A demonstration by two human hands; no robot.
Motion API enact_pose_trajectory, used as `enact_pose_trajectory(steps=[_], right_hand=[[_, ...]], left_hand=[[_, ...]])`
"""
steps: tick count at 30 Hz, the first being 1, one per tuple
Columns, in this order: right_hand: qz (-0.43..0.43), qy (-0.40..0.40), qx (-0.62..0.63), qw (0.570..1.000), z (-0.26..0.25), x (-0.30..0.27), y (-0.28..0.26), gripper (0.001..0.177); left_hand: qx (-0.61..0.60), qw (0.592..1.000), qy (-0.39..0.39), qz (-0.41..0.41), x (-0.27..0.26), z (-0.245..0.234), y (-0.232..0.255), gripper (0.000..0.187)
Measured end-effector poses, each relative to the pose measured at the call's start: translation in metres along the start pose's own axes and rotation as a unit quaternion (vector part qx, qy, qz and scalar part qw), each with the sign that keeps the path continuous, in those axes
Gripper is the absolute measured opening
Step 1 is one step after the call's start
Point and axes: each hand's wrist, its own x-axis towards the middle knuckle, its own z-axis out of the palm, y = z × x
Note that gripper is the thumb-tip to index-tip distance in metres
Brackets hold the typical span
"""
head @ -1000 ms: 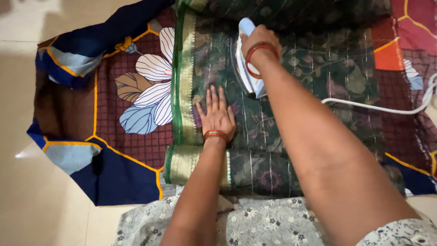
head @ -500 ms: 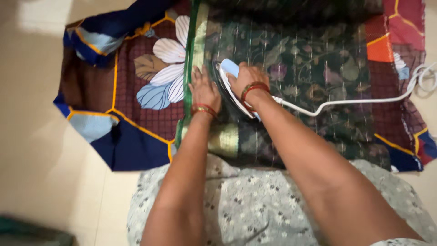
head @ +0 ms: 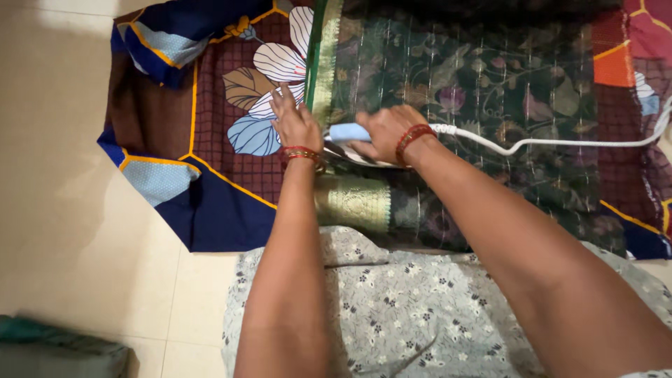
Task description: The person irons a dark green patterned fabric with a gold border, using a white electric iron. They repeatedly fold the fabric into a roll, press it with the iron, and smooth it with their hands to remove wrinkles.
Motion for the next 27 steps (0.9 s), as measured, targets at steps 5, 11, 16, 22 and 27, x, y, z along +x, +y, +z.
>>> enact_pose_trajectory(steps=[5,11,16,22,27], right_hand=[[0.011,0.050,0.013,0.999,-0.003,0.056,0.002,0.050],[0.043,0.082,0.028,0.995,-0.015,0.121,0.014,0.051],[0.139,0.131,0.086,0.978,-0.015,0.165,0.030,0.051],[0.272,0.160,0.147,0.938,-0.018,0.200,0.045,0.052],[0.201,0.145,0.118,0.961,-0.027,0.182,0.049,0.053]], left_hand=[[0.045,0.999,-0.013,0.008,0.004,0.002,0.014,0.066],[0.164,0.982,-0.078,-0.046,-0.011,0.006,0.026,0.082],[0.263,0.943,-0.174,-0.110,-0.013,-0.003,0.040,0.115],[0.277,0.937,-0.182,-0.106,-0.008,0.002,0.042,0.115],[0.351,0.932,-0.088,-0.002,-0.008,0.019,0.037,0.083]])
